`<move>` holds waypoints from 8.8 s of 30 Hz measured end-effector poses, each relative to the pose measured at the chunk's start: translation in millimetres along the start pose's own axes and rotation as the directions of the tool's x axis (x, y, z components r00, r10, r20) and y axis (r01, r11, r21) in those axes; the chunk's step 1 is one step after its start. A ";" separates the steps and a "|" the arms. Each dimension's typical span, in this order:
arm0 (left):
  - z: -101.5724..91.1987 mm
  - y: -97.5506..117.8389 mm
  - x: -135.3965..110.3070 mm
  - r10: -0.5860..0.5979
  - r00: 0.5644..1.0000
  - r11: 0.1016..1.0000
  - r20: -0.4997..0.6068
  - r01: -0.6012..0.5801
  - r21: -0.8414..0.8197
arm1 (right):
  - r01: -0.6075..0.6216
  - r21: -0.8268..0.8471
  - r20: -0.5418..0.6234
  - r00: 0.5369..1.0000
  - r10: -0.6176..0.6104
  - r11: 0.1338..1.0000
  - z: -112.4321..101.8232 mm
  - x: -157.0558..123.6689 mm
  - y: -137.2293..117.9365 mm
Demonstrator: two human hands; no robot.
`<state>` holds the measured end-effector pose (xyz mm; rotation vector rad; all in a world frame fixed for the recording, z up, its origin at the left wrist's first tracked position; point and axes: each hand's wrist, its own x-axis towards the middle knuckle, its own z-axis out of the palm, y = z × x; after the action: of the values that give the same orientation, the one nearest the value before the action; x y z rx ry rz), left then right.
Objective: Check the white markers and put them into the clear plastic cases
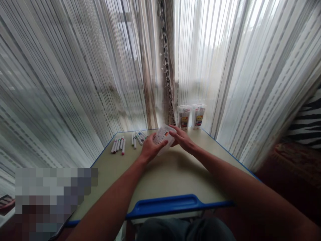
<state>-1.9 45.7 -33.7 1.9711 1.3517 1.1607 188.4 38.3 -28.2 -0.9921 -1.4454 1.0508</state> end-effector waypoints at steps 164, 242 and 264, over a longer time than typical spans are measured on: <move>-20.3 -8.6 3.9 -0.132 0.949 0.659 0.287 0.301 -0.689 | 0.160 -0.139 -0.604 0.768 -0.212 0.977 -58.2 24.0 5.6; -36.6 -8.8 0.5 -0.058 0.948 0.976 0.313 -0.012 0.218 | -0.233 -0.554 0.242 0.873 0.423 0.799 -86.2 4.5 -6.4; -113.1 -67.8 15.6 -0.423 0.775 0.475 -0.469 0.631 0.614 | 0.075 -0.876 0.049 0.997 -0.067 0.477 -75.8 13.4 14.7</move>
<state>-129.9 78.6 -20.3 1.5999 2.6947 0.5608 262.8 62.6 -33.4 -1.6179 -2.0694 0.1340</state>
